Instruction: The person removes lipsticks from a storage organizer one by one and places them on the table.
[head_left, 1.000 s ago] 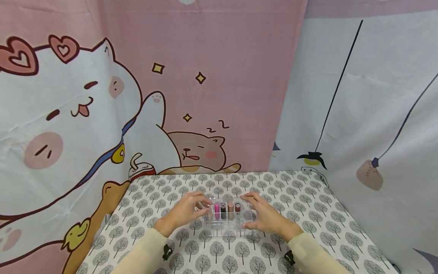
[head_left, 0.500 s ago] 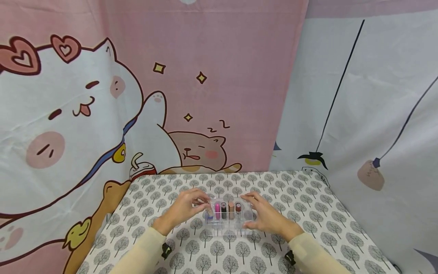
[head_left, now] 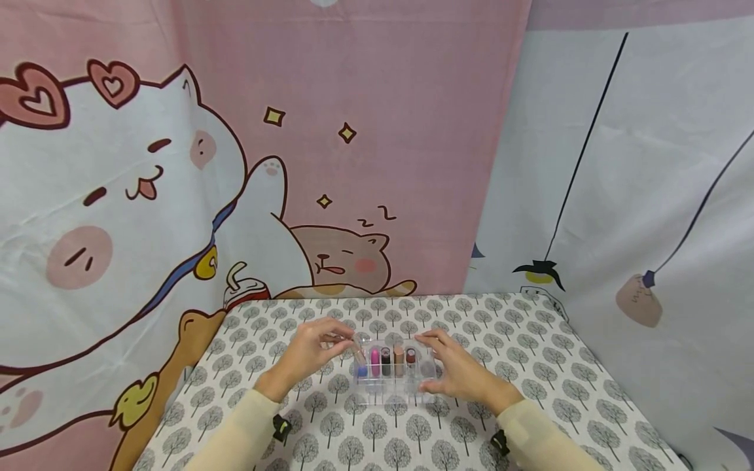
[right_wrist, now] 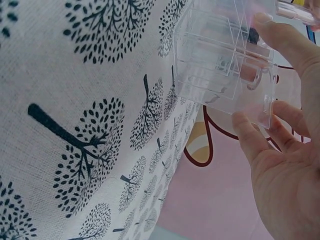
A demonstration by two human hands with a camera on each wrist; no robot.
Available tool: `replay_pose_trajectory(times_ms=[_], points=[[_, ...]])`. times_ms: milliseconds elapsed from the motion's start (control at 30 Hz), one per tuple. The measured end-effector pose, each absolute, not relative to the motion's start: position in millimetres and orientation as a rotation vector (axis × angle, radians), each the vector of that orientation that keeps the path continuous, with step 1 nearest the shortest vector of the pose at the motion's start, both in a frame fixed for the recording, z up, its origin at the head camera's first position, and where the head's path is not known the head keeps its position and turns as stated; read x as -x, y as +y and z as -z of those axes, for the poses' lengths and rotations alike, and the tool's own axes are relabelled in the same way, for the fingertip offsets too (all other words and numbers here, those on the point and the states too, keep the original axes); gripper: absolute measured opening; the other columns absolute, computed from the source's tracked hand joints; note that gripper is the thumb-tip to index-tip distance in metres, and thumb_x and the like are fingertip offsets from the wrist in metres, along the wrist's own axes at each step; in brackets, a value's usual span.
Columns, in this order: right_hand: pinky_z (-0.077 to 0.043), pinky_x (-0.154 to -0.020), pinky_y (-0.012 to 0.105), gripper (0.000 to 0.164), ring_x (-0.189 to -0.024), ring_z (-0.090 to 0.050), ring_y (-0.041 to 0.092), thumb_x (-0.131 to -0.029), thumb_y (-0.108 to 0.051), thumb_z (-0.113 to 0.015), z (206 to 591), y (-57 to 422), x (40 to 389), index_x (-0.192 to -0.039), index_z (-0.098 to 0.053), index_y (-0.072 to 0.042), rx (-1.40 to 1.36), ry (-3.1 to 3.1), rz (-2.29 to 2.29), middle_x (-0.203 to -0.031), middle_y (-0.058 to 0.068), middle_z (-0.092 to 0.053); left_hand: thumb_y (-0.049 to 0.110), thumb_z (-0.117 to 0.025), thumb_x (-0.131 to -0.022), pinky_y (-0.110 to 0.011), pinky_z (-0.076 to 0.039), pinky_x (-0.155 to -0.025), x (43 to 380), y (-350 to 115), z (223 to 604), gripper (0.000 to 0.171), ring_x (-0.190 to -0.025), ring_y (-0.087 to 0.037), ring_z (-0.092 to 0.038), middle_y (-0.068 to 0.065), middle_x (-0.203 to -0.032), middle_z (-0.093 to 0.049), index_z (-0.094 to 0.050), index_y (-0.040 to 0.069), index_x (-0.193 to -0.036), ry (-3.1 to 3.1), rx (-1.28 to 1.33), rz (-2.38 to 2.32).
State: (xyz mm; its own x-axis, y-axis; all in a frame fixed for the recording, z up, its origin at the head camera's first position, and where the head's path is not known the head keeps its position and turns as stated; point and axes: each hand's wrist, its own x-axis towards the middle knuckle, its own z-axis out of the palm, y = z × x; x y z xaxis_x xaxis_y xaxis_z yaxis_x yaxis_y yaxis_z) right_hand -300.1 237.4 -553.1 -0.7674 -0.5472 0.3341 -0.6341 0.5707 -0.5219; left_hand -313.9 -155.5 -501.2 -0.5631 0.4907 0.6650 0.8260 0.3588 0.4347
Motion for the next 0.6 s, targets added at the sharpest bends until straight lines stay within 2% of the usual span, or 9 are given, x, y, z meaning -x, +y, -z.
replay_pose_trajectory(times_ms=[33,67,167,300,433,600], points=[[-0.072,-0.109,0.058,0.107,-0.130,-0.076,0.043,-0.089,-0.047,-0.103,552,237,299,-0.177,-0.048,-0.020,-1.001,-2.669,-0.960,-0.174,0.016,-0.050,-0.003,-0.092,-0.095,-0.028,-0.076,-0.085,314,-156,501,0.024,-0.097,-0.024,-0.088,-0.011,-0.114,-0.088,-0.085,0.006,-0.117,-2.186,1.147,1.066],[-0.071,-0.109,0.062,0.106,-0.129,-0.076,0.047,-0.087,-0.044,-0.104,542,232,292,-0.175,-0.050,-0.018,-0.950,-2.711,-0.957,-0.172,0.018,-0.052,-0.003,-0.093,-0.095,-0.029,-0.077,-0.084,315,-157,500,0.024,-0.096,-0.024,-0.089,-0.011,-0.114,-0.088,-0.085,0.005,-0.116,-2.170,1.146,1.061],[-0.071,-0.111,0.059,0.107,-0.132,-0.076,0.047,-0.086,-0.042,-0.104,538,231,290,-0.174,-0.050,-0.012,-0.912,-2.760,-0.926,-0.172,0.021,-0.051,-0.006,-0.092,-0.095,-0.034,-0.078,-0.083,316,-160,499,0.024,-0.095,-0.027,-0.089,-0.011,-0.115,-0.089,-0.085,0.003,-0.117,-2.138,1.144,1.091],[-0.070,-0.114,0.058,0.109,-0.134,-0.076,0.044,-0.086,-0.040,-0.105,536,229,289,-0.175,-0.049,-0.012,-0.870,-2.809,-0.895,-0.175,0.019,-0.049,-0.006,-0.092,-0.095,-0.034,-0.078,-0.084,317,-165,497,0.025,-0.096,-0.030,-0.089,-0.011,-0.116,-0.089,-0.085,0.004,-0.117,-2.117,1.130,1.140],[-0.069,-0.116,0.059,0.109,-0.135,-0.075,0.043,-0.086,-0.037,-0.105,535,228,288,-0.175,-0.048,-0.012,-0.868,-2.814,-0.891,-0.175,0.017,-0.049,-0.005,-0.093,-0.094,-0.030,-0.076,-0.087,318,-171,495,0.027,-0.098,-0.029,-0.089,-0.011,-0.116,-0.089,-0.086,0.007,-0.118,-2.087,1.093,1.093],[-0.069,-0.116,0.060,0.109,-0.136,-0.075,0.044,-0.086,-0.037,-0.105,537,228,290,-0.175,-0.048,-0.010,-0.868,-2.815,-0.889,-0.175,0.016,-0.050,-0.006,-0.094,-0.092,-0.030,-0.076,-0.088,320,-179,493,0.030,-0.098,-0.029,-0.088,-0.010,-0.115,-0.089,-0.086,0.007,-0.117,-2.069,1.058,1.061]])
